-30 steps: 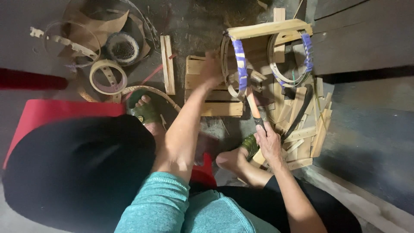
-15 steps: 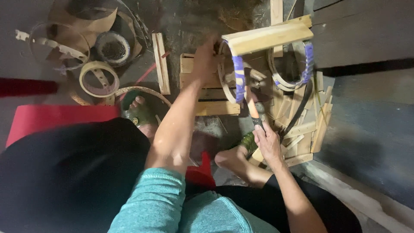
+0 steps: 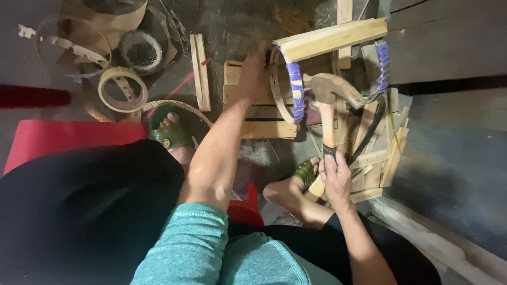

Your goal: Assembling a small wooden frame or crate using a hammer, nails, and decorative tape.

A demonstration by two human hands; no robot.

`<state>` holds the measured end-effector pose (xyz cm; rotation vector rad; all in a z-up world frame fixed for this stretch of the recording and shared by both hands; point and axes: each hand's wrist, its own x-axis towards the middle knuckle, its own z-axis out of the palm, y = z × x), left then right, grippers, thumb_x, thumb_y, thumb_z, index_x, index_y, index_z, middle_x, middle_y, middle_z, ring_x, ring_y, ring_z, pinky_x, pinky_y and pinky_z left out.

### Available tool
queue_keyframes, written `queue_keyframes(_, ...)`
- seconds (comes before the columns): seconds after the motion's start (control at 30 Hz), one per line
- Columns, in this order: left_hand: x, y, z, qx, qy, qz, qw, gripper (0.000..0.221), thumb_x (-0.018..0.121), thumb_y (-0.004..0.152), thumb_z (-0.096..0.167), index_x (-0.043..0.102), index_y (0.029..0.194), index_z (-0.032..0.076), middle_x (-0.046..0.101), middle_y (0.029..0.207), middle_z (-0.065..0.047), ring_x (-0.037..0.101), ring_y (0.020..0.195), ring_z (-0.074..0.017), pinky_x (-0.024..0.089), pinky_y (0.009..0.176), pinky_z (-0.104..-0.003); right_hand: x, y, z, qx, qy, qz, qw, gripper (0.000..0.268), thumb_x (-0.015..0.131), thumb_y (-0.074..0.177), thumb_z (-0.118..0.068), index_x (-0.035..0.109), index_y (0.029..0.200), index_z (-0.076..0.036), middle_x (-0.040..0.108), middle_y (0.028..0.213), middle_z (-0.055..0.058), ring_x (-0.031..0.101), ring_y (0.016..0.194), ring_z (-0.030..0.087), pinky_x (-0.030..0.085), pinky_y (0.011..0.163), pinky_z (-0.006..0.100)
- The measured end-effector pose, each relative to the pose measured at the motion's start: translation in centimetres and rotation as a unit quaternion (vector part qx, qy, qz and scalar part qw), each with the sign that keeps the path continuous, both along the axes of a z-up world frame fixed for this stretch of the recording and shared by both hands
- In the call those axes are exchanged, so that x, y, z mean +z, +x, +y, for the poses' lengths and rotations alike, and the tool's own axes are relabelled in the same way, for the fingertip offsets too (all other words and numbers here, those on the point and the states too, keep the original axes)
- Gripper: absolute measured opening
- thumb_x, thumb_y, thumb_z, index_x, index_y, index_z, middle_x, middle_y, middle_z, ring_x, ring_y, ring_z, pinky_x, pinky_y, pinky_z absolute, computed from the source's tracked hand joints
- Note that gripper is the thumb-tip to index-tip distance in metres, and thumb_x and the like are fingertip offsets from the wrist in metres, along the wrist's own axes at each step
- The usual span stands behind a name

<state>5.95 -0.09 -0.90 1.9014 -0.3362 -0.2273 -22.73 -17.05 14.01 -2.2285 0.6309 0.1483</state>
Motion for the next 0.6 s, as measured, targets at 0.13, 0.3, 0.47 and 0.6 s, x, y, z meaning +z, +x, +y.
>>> queue_keyframes(0.13, 0.3, -0.1, 0.1, 0.000, 0.038, 0.033, 0.999, 0.038, 0.069, 0.089, 0.003, 0.048, 0.120, 0.010, 0.076, 0.094, -0.015, 0.073, 0.076, -0.0352, 0.053, 0.056, -0.043, 0.0, 1.1, 0.1, -0.036, 0.045, 0.047, 0.997, 0.031, 0.045, 0.111, -0.026, 0.049, 0.083, -0.013, 0.049, 0.061, -0.002, 0.051, 0.056, 0.012, 0.045, 0.058, 0.028)
queue_keyframes(0.3, 2.3, -0.4, 0.6, 0.006, -0.017, -0.016, 1.000, 0.031, 0.058, 0.091, -0.003, 0.049, 0.118, 0.009, 0.074, 0.086, -0.013, 0.072, 0.071, -0.0304, 0.049, 0.055, -0.039, 0.8, 2.5, -0.4, -0.037, -0.013, 0.174, 0.984, 0.031, 0.048, 0.107, -0.040, 0.061, 0.095, -0.014, 0.054, 0.062, -0.001, 0.051, 0.055, 0.014, 0.042, 0.056, 0.033)
queue_keyframes(0.47, 1.1, -0.4, 0.3, 0.006, -0.019, -0.013, 1.000, 0.040, 0.063, 0.089, -0.004, 0.048, 0.122, 0.014, 0.075, 0.093, -0.015, 0.073, 0.073, -0.0327, 0.052, 0.056, -0.041, 1.0, 1.5, 0.0, -0.033, 0.076, 0.037, 0.996, 0.024, 0.044, 0.112, -0.027, 0.058, 0.102, -0.010, 0.055, 0.065, -0.003, 0.046, 0.050, 0.007, 0.038, 0.044, 0.023)
queue_keyframes(0.6, 1.4, -0.4, 0.2, 0.009, 0.017, -0.003, 1.000, 0.046, 0.065, 0.087, -0.004, 0.047, 0.126, 0.012, 0.077, 0.096, -0.017, 0.075, 0.077, -0.0350, 0.053, 0.055, -0.041, 1.5, 3.1, 0.8, -0.058, -0.002, 0.194, 0.979, 0.022, 0.047, 0.106, -0.026, 0.056, 0.093, -0.010, 0.073, 0.082, 0.004, 0.066, 0.070, 0.015, 0.050, 0.062, 0.033)
